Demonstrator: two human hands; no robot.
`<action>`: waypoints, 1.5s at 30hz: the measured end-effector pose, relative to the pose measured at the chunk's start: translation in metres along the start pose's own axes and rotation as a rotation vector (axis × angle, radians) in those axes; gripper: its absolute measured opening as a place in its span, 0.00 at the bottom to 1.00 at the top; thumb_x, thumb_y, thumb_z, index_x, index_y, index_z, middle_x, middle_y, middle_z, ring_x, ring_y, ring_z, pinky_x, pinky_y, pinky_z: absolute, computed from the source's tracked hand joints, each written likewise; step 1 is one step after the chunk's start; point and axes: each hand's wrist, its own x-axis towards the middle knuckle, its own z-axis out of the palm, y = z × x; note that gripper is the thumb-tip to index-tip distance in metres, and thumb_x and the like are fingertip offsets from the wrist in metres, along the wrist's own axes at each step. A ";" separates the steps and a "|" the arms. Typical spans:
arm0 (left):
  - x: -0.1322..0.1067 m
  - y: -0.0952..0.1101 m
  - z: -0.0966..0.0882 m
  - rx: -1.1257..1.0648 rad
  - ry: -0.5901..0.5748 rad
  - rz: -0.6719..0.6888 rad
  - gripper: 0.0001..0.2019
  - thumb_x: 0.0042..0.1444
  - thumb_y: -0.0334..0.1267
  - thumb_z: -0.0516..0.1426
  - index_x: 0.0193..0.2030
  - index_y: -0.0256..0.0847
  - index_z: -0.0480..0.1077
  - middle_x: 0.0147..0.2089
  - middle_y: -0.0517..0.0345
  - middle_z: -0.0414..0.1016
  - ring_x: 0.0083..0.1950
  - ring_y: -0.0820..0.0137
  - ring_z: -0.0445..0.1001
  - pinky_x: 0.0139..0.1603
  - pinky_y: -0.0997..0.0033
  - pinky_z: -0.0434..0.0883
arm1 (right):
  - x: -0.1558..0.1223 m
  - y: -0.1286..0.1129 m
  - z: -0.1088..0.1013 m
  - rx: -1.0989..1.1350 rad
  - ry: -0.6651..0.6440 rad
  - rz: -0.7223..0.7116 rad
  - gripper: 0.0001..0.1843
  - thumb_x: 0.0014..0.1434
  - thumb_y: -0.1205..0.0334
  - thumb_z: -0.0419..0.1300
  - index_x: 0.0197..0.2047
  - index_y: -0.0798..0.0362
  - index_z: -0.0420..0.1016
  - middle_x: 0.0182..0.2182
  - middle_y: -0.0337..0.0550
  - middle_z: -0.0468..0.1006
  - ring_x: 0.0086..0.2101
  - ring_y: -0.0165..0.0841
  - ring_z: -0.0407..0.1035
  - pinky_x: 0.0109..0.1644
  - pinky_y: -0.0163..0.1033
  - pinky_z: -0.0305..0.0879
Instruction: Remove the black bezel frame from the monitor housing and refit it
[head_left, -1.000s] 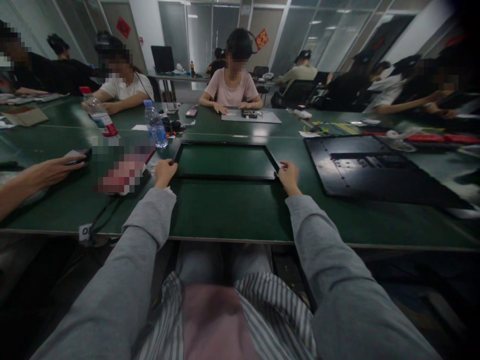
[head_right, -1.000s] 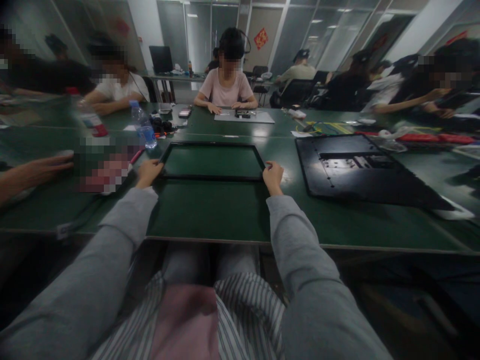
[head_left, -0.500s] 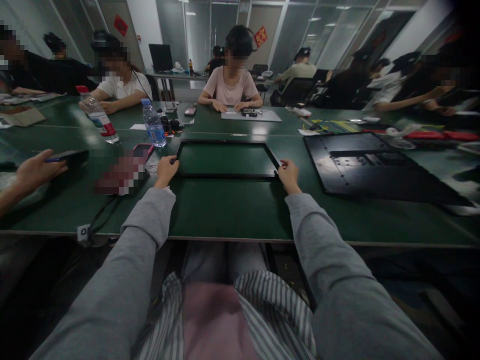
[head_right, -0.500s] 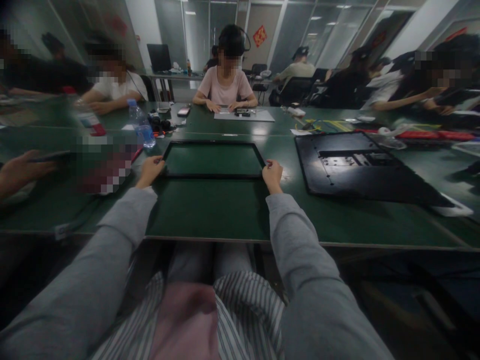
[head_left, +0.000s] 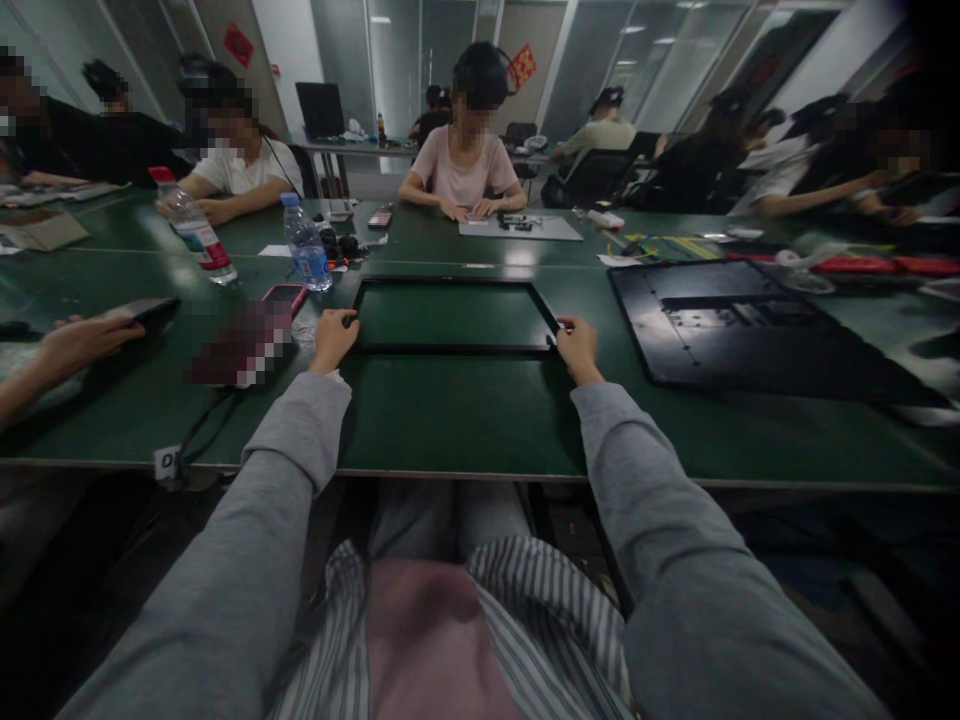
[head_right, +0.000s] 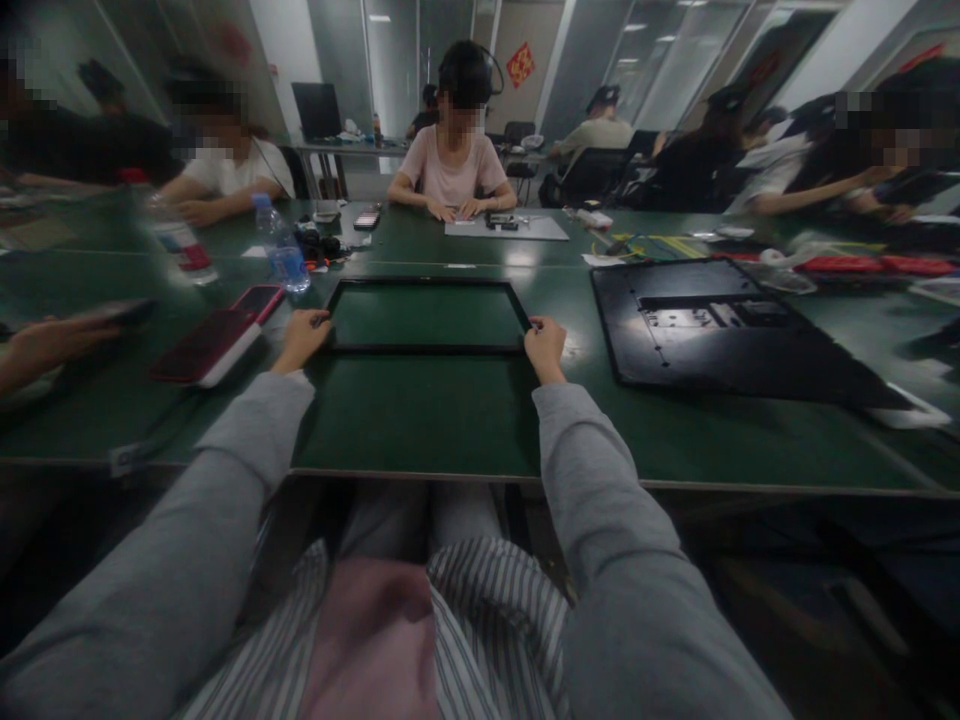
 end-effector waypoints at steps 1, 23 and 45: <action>0.000 0.000 0.000 -0.005 0.001 0.000 0.20 0.63 0.36 0.60 0.60 0.35 0.80 0.59 0.38 0.76 0.63 0.52 0.75 0.69 0.55 0.69 | 0.000 -0.001 0.000 0.002 0.000 -0.003 0.23 0.53 0.69 0.54 0.49 0.56 0.83 0.44 0.56 0.83 0.46 0.47 0.75 0.61 0.58 0.70; -0.003 0.003 0.000 0.034 -0.004 0.002 0.16 0.63 0.35 0.59 0.55 0.38 0.80 0.58 0.42 0.75 0.63 0.54 0.74 0.69 0.54 0.70 | -0.002 -0.005 -0.001 -0.074 -0.024 -0.026 0.23 0.54 0.71 0.53 0.48 0.57 0.83 0.45 0.58 0.82 0.48 0.48 0.74 0.61 0.57 0.67; -0.005 0.005 -0.001 0.046 0.000 0.016 0.15 0.63 0.35 0.58 0.53 0.40 0.81 0.58 0.41 0.75 0.64 0.52 0.73 0.69 0.50 0.70 | 0.001 0.000 0.001 -0.092 -0.003 -0.059 0.23 0.53 0.70 0.53 0.46 0.56 0.85 0.41 0.57 0.82 0.46 0.48 0.73 0.60 0.56 0.67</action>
